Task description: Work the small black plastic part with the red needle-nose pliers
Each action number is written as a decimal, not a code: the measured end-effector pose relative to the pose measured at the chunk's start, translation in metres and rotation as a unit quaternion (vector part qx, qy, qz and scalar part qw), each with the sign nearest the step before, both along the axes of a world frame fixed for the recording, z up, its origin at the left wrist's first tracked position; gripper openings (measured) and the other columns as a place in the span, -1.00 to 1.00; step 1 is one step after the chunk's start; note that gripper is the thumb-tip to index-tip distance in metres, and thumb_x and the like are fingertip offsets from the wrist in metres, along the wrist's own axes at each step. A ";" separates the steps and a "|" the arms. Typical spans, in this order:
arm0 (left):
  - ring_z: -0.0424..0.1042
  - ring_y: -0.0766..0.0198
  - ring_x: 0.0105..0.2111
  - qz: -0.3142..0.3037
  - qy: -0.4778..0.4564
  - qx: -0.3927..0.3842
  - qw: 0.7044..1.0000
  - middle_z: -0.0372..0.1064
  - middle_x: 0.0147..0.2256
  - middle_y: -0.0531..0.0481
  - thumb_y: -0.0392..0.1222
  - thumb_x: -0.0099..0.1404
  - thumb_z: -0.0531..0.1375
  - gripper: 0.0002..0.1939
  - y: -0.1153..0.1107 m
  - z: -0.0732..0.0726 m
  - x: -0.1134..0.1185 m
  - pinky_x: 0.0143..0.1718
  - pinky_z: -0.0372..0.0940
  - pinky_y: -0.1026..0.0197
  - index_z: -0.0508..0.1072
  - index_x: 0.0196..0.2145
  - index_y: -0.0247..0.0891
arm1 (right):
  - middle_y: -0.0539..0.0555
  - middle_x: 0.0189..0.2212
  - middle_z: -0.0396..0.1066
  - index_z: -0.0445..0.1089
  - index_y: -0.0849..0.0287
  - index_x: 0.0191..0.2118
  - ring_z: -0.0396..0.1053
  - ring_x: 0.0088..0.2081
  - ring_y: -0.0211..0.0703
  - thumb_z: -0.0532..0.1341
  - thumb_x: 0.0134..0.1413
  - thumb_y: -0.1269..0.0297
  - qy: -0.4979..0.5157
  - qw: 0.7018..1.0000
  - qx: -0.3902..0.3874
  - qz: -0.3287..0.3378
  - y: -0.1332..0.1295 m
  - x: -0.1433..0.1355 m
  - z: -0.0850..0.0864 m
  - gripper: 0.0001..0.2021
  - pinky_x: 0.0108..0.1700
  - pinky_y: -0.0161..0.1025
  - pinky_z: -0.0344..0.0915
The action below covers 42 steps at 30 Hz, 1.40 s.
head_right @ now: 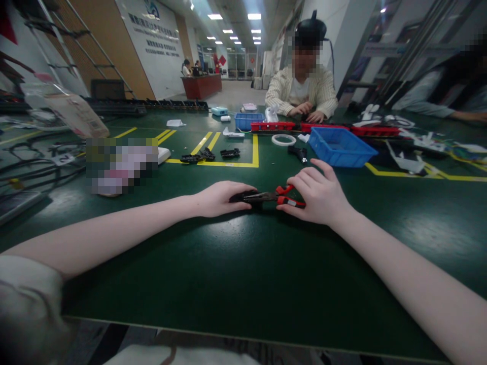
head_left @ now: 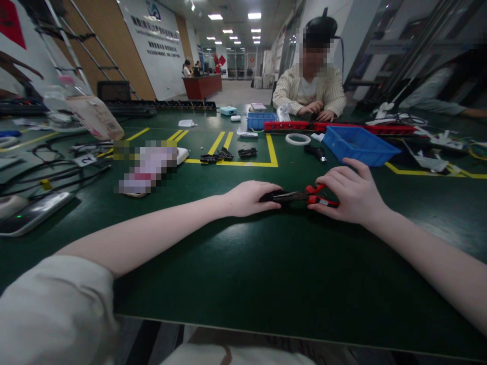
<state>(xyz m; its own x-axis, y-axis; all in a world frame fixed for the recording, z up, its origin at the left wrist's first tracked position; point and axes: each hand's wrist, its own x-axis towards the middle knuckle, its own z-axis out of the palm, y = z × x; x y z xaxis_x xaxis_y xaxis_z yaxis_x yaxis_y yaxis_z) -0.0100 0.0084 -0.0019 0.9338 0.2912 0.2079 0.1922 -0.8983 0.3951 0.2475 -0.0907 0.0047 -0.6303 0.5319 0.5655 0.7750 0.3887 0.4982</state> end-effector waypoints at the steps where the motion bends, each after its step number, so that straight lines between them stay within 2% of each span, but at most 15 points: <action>1: 0.44 0.17 -0.11 0.000 0.000 0.002 1.000 0.43 -0.05 -0.12 -0.08 0.34 0.16 -0.58 0.000 0.000 0.000 -0.14 0.31 0.19 0.31 0.09 -0.32 | 0.19 -0.40 0.46 0.36 0.26 -0.24 0.42 -0.27 0.08 0.20 0.05 -0.04 -0.003 1.000 0.006 -0.002 0.000 0.000 0.000 -0.61 0.07 0.11 0.16; 17: 0.43 0.20 -0.16 -0.014 -0.001 0.018 1.000 0.43 -0.10 -0.11 -0.06 0.37 0.11 -0.62 0.001 -0.002 0.000 -0.19 0.29 0.22 0.31 0.06 -0.32 | 0.18 -0.40 0.45 0.37 0.26 -0.23 0.42 -0.28 0.05 0.21 0.04 -0.04 0.000 1.000 0.021 0.002 0.000 0.000 -0.002 -0.60 0.07 0.09 0.15; 21: 0.43 0.23 -0.24 -0.007 -0.001 0.013 1.000 0.45 -0.18 -0.06 -0.06 0.33 0.16 -0.65 0.001 -0.001 0.000 -0.28 0.27 0.24 0.35 -0.01 -0.31 | 0.18 -0.42 0.44 0.37 0.27 -0.26 0.40 -0.30 0.03 0.19 0.05 -0.06 0.003 1.000 0.004 0.011 0.002 0.000 -0.002 -0.59 0.05 0.07 0.18; 29: 0.42 0.25 -0.24 -0.010 -0.006 0.000 1.000 0.44 -0.18 -0.05 -0.09 0.31 0.17 -0.67 -0.001 0.001 -0.001 -0.28 0.26 0.25 0.35 -0.03 -0.29 | 0.18 -0.39 0.47 0.38 0.23 -0.24 0.42 -0.32 0.02 0.19 0.05 -0.05 0.023 0.999 -0.043 0.006 0.002 0.000 -0.003 -0.61 0.07 0.09 0.16; 34: 0.42 0.24 -0.24 -0.002 0.002 0.007 1.000 0.44 -0.18 -0.05 -0.07 0.32 0.16 -0.66 -0.001 0.002 -0.001 -0.28 0.27 0.24 0.35 -0.02 -0.29 | 0.16 -0.36 0.49 0.37 0.17 -0.21 0.43 -0.32 0.02 0.15 0.07 -0.07 0.068 0.992 -0.105 -0.011 0.003 0.001 -0.006 -0.62 -0.02 0.05 0.21; 42: 0.42 0.24 -0.24 -0.006 0.000 0.011 1.000 0.44 -0.18 -0.05 -0.07 0.32 0.16 -0.66 -0.001 0.000 -0.001 -0.27 0.27 0.24 0.35 -0.02 -0.29 | 0.17 -0.35 0.49 0.38 0.18 -0.22 0.42 -0.34 0.01 0.14 0.07 -0.07 0.090 0.988 -0.126 -0.010 0.004 0.003 -0.008 -0.62 -0.12 0.00 0.25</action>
<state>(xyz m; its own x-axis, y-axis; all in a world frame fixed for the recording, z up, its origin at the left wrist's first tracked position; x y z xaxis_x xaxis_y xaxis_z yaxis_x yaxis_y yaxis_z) -0.0109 0.0077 -0.0016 0.9373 0.2746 0.2146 0.1804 -0.9092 0.3753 0.2502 -0.0871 -0.0036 -0.5188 0.6819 0.5156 0.8515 0.4657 0.2408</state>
